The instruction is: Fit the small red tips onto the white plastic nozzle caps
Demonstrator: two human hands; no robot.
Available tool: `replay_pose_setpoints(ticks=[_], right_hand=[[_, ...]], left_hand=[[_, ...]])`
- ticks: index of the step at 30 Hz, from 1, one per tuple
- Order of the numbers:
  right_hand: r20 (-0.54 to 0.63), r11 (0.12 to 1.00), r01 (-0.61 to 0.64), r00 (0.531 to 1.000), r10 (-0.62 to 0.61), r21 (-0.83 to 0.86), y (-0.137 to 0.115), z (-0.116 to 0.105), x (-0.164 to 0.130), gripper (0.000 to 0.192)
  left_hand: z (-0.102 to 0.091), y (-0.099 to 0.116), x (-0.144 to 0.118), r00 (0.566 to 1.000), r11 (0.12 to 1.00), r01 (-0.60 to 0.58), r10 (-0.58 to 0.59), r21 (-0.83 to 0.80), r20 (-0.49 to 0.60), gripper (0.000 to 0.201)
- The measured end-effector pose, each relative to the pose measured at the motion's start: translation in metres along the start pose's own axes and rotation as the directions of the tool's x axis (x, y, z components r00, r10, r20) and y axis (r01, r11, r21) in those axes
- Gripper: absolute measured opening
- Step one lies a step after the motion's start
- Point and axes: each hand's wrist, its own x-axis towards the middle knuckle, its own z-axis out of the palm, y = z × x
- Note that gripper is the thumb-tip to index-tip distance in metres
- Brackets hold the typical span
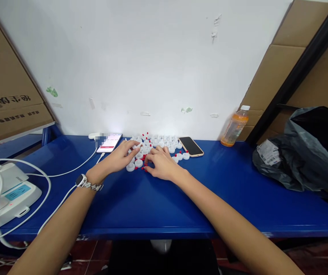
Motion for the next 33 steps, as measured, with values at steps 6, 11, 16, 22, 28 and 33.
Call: replay_pose_setpoints(ticks=[6, 11, 16, 22, 28, 33], right_hand=[[0.042, 1.000, 0.020, 0.999, -0.020, -0.011, -0.008, -0.004, -0.002, 0.019], [0.069, 0.997, 0.065, 0.995, -0.068, 0.034, -0.019, -0.003, -0.003, 0.027], [0.098, 0.993, 0.118, 0.988, -0.119, 0.025, -0.025, 0.008, -0.001, 0.011], [-0.002, 0.991, 0.043, 0.999, -0.044, 0.123, -0.016, 0.003, -0.001, 0.006], [-0.169, 0.666, -0.133, 0.915, 0.368, 0.734, 0.010, -0.002, 0.008, 0.019], [-0.139, 0.409, -0.078, 0.869, 0.476, 0.909, 0.012, -0.005, 0.012, 0.039]], left_hand=[[0.003, 0.005, 0.000, 0.999, 0.999, -0.034, 0.034, 0.017, 0.011, 0.041], [0.002, 0.007, -0.001, 1.000, 1.000, -0.024, 0.024, 0.005, -0.002, 0.040], [0.003, 0.007, -0.001, 1.000, 1.000, -0.017, 0.017, 0.008, 0.002, 0.038], [0.002, 0.006, -0.002, 1.000, 0.999, -0.020, 0.020, -0.027, 0.011, 0.037], [0.000, 0.018, -0.002, 0.999, 0.991, -0.024, 0.029, -0.134, 0.038, 0.039], [0.002, 0.030, -0.003, 0.998, 0.986, -0.005, 0.016, -0.165, 0.065, 0.037]])
